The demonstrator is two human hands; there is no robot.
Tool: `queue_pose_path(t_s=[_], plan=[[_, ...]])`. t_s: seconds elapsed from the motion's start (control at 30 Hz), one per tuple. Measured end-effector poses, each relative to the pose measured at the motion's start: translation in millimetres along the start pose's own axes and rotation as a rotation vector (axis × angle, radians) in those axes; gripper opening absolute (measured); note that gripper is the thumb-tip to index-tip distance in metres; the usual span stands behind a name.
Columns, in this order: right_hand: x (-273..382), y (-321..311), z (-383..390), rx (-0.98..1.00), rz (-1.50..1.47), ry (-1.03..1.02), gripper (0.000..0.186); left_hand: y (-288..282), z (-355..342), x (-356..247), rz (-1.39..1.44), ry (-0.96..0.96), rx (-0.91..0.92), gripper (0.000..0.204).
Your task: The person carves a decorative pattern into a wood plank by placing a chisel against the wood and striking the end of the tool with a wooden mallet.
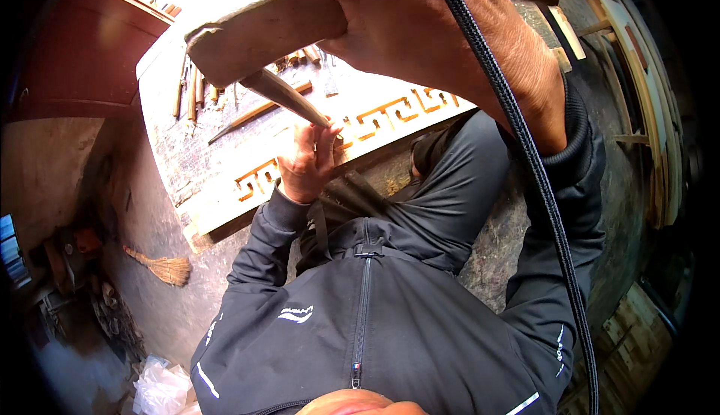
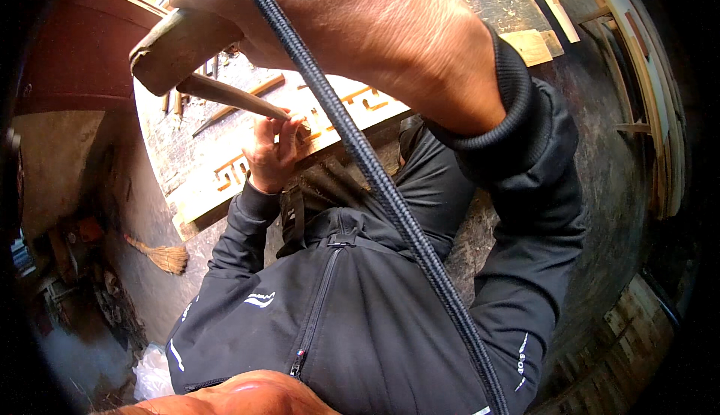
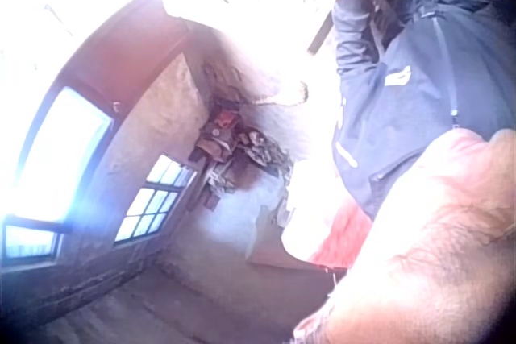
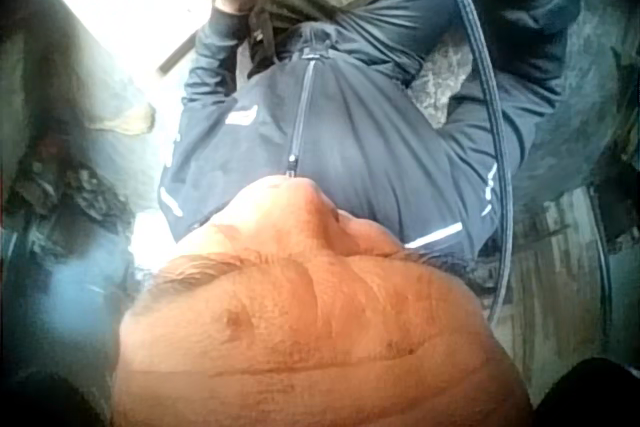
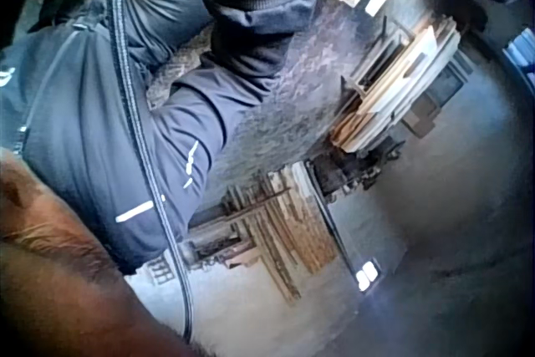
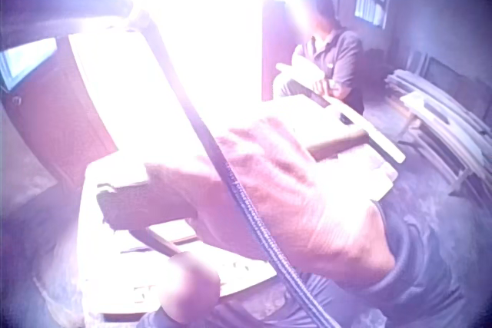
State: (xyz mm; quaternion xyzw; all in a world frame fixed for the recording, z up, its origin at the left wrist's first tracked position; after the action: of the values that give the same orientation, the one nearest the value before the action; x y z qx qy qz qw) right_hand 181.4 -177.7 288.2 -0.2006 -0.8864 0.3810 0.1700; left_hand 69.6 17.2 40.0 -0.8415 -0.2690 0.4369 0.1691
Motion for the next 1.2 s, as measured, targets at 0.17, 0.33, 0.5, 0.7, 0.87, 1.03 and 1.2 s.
queue_pose_path(t_s=[0.17, 0.33, 0.5, 0.7, 0.87, 1.03, 1.2], plan=[[7, 1, 3, -0.022, 0.041, -0.028, 0.053, 6, 2, 1, -0.014, 0.069, -0.022, 0.020], [10, 0, 3, -0.034, 0.077, -0.044, 0.053, 5, 4, 1, -0.047, 0.067, -0.003, 0.018], [13, -9, 1, -0.048, 0.122, -0.069, 0.054, 5, 3, -2, -0.073, 0.075, 0.002, 0.017], [20, -11, 8, -0.075, 0.217, -0.100, 0.056, 8, 10, 8, -0.230, 0.106, 0.052, 0.014], [24, -8, 18, -0.123, 0.293, -0.113, 0.058, 6, 18, 15, -0.156, 0.147, -0.025, 0.010], [15, -22, 40, -0.137, 0.303, -0.040, 0.054, -1, 4, 9, 0.569, -0.374, -0.365, 0.026], [12, -12, 48, -0.134, 0.201, 0.033, 0.054, -2, 5, 11, 0.555, -0.378, -0.311, 0.024]])
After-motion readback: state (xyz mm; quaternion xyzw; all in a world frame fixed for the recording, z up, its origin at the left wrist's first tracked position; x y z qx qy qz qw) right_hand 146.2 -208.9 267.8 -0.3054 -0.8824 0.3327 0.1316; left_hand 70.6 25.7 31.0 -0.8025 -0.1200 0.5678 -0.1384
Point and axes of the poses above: each hand's wrist, its own z-axis away from the middle knuckle, its own y-axis out of the palm, x = y × z, the point moved 3 cm from there along -z, towards the middle knuckle, and after that the axes turned 5 degrees about z, right-handed, at the moved point
